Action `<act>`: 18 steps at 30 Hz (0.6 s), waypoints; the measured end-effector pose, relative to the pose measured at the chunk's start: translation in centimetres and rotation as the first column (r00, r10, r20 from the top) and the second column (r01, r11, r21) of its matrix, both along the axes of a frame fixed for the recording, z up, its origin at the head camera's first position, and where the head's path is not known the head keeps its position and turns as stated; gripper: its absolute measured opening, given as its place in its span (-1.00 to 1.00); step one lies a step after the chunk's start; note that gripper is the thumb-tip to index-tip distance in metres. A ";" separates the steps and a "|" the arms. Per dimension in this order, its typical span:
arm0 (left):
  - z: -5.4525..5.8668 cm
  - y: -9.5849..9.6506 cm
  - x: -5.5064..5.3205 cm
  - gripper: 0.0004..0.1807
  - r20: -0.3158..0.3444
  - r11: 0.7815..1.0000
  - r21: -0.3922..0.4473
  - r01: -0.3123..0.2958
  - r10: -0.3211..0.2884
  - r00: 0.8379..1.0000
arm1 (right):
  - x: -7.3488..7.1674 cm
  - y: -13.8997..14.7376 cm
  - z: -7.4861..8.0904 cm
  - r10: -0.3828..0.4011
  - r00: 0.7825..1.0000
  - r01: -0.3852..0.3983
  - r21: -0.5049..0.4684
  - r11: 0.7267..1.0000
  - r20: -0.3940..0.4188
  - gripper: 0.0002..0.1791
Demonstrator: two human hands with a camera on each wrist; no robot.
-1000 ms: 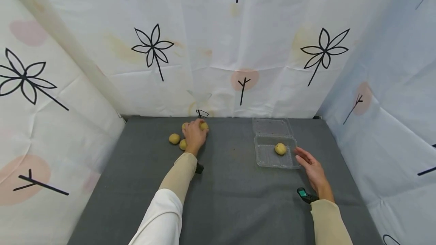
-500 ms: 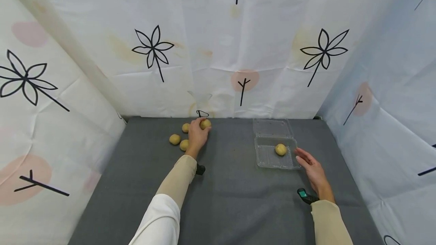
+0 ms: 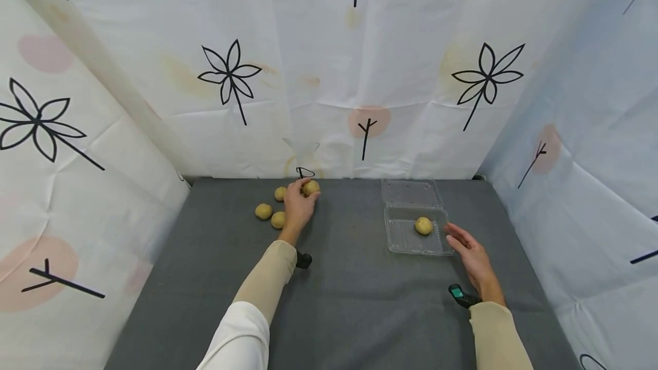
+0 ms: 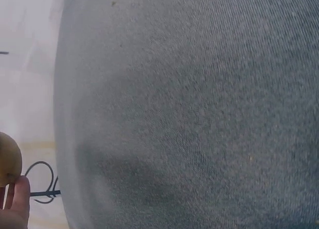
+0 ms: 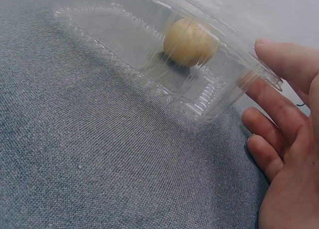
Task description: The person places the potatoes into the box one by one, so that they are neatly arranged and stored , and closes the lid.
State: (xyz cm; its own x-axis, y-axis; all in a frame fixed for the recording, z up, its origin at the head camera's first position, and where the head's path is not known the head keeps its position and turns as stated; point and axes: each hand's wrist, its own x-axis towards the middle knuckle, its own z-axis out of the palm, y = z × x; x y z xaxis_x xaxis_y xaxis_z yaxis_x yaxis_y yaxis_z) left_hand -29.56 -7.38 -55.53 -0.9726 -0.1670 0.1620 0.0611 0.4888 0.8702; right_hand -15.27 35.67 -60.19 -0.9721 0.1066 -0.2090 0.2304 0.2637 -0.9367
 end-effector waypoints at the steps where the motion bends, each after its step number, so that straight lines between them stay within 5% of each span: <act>1: 0.1 0.0 0.1 -0.47 -0.003 1.000 0.010 0.000 0.000 1.000 | 0.0 0.0 0.0 0.002 1.000 -0.002 0.005 1.000 -0.004 -0.24; 6: 0.4 0.2 0.6 -0.49 -0.029 0.999 0.049 0.011 -0.010 1.000 | 0.1 0.1 0.2 0.012 1.000 -0.012 0.004 1.000 0.006 -0.21; 18: 1.1 1.4 1.5 -0.52 -0.090 0.998 -0.001 0.071 -0.070 0.993 | 0.0 0.1 0.3 -0.002 1.000 0.003 -0.019 1.000 0.021 -0.21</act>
